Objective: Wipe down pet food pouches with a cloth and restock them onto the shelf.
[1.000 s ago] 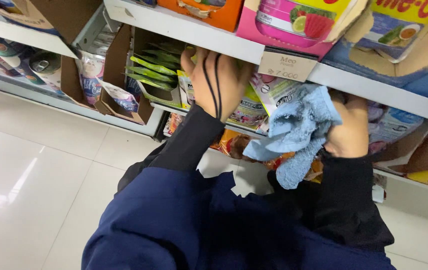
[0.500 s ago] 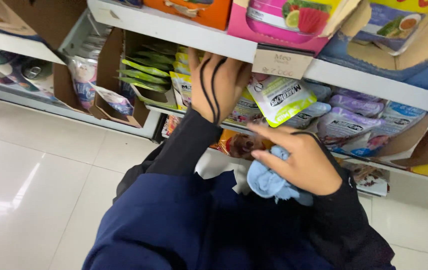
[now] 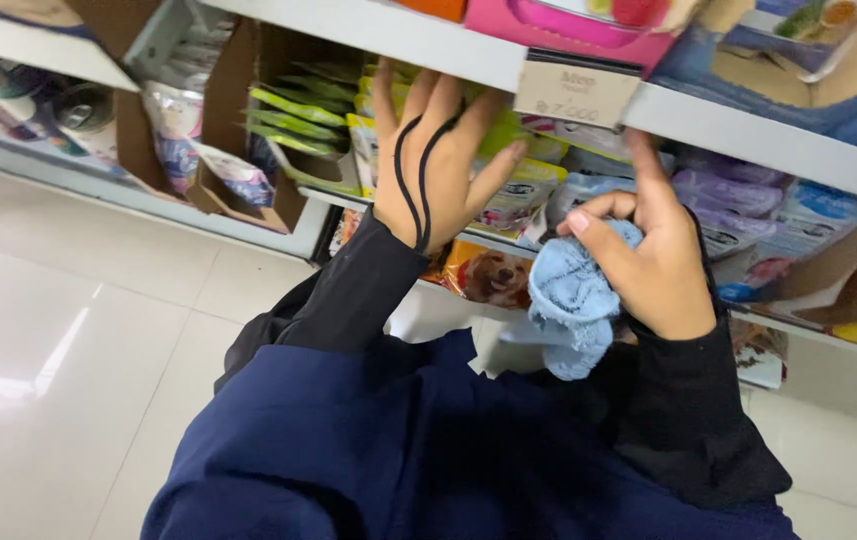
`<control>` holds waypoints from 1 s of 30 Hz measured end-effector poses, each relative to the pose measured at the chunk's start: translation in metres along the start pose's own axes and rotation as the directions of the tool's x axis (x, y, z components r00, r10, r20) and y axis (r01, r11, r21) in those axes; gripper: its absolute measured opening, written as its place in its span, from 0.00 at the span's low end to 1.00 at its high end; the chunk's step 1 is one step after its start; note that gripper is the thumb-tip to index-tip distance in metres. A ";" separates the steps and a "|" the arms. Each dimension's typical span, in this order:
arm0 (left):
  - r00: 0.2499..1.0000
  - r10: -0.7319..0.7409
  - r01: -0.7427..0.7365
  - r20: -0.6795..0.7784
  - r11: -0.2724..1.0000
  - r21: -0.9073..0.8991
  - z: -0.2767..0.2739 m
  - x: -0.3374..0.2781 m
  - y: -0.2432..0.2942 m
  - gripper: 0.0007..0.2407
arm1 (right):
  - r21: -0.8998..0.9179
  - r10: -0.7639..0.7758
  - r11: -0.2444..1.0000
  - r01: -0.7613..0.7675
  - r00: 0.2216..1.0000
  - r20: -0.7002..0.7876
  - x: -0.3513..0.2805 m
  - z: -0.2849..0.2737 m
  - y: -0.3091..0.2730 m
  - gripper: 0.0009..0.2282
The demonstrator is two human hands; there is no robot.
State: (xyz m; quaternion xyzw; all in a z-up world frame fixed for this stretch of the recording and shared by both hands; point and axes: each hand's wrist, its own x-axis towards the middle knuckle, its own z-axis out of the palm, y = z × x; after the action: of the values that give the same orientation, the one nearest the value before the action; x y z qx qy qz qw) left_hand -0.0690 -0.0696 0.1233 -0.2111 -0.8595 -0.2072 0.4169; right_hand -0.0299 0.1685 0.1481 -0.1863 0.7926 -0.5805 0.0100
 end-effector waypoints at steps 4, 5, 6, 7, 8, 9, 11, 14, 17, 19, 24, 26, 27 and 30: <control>0.999 0.034 -0.034 -0.005 0.999 -0.024 -0.029 -0.010 -0.030 0.17 | -0.015 -0.083 0.996 0.084 0.996 0.009 -0.006 0.007 0.002 0.35; 0.996 0.017 -0.011 0.092 0.998 -0.068 -0.042 -0.011 -0.042 0.18 | -0.065 -0.083 0.994 0.083 0.997 0.009 -0.008 0.007 0.001 0.30; 0.982 0.009 0.013 0.191 0.993 -0.115 -0.053 -0.012 -0.053 0.19 | -0.115 -0.080 0.990 0.080 0.997 0.002 -0.010 0.006 0.000 0.25; 0.982 0.002 0.018 0.190 0.994 -0.103 -0.065 -0.018 -0.063 0.19 | -0.110 -0.086 0.990 0.087 0.996 0.012 -0.011 0.007 0.000 0.25; 0.981 -0.056 0.076 0.188 0.992 -0.100 -0.075 -0.023 -0.072 0.20 | -0.124 -0.081 0.989 0.079 0.997 -0.011 -0.014 0.006 -0.002 0.22; 0.976 -0.114 0.134 0.185 0.986 -0.097 -0.085 -0.028 -0.081 0.20 | -0.138 -0.076 0.988 0.071 0.997 -0.034 -0.016 0.006 -0.002 0.19; 0.976 -0.115 0.112 0.184 0.993 0.028 -0.096 -0.042 -0.100 0.22 | -0.177 -0.095 0.980 0.089 0.995 -0.030 -0.017 0.006 -0.005 0.18; 0.967 -0.170 0.138 0.190 0.976 0.168 -0.101 -0.059 -0.122 0.23 | -0.217 -0.120 0.970 0.113 0.993 -0.019 -0.018 0.009 -0.004 0.15; 0.949 -0.245 0.215 0.200 0.963 0.159 -0.100 -0.068 -0.133 0.20 | -0.217 -0.121 0.969 0.116 0.993 -0.009 -0.018 0.016 -0.004 0.14; 0.944 -0.262 0.239 0.201 0.962 0.132 -0.099 -0.066 -0.130 0.18 | -0.220 -0.119 0.969 0.114 0.993 -0.008 -0.018 0.019 -0.006 0.14; 0.970 -0.225 0.224 0.093 0.974 0.028 -0.097 -0.065 -0.115 0.20 | -0.215 -0.119 0.969 0.118 0.993 0.009 -0.017 0.026 -0.004 0.13; 0.943 -0.302 0.301 0.137 0.953 0.025 -0.096 -0.067 -0.121 0.18 | -0.230 -0.134 0.964 0.132 0.991 0.008 -0.017 0.028 -0.007 0.13; 0.909 -0.375 0.377 0.183 0.926 0.025 -0.095 -0.068 -0.124 0.16 | -0.246 -0.148 0.958 0.145 0.989 0.008 -0.017 0.028 -0.008 0.13; 0.919 -0.349 0.352 0.182 0.936 0.020 -0.098 -0.068 -0.124 0.15 | -0.228 -0.154 0.962 0.150 0.988 0.000 -0.018 0.024 -0.007 0.12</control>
State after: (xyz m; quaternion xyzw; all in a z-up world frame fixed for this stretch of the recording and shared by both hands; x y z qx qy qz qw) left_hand -0.0361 -0.2369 0.1017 -0.0748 -0.9166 -0.2638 0.2911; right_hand -0.0061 0.1503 0.1433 -0.2415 0.8372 -0.4867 -0.0627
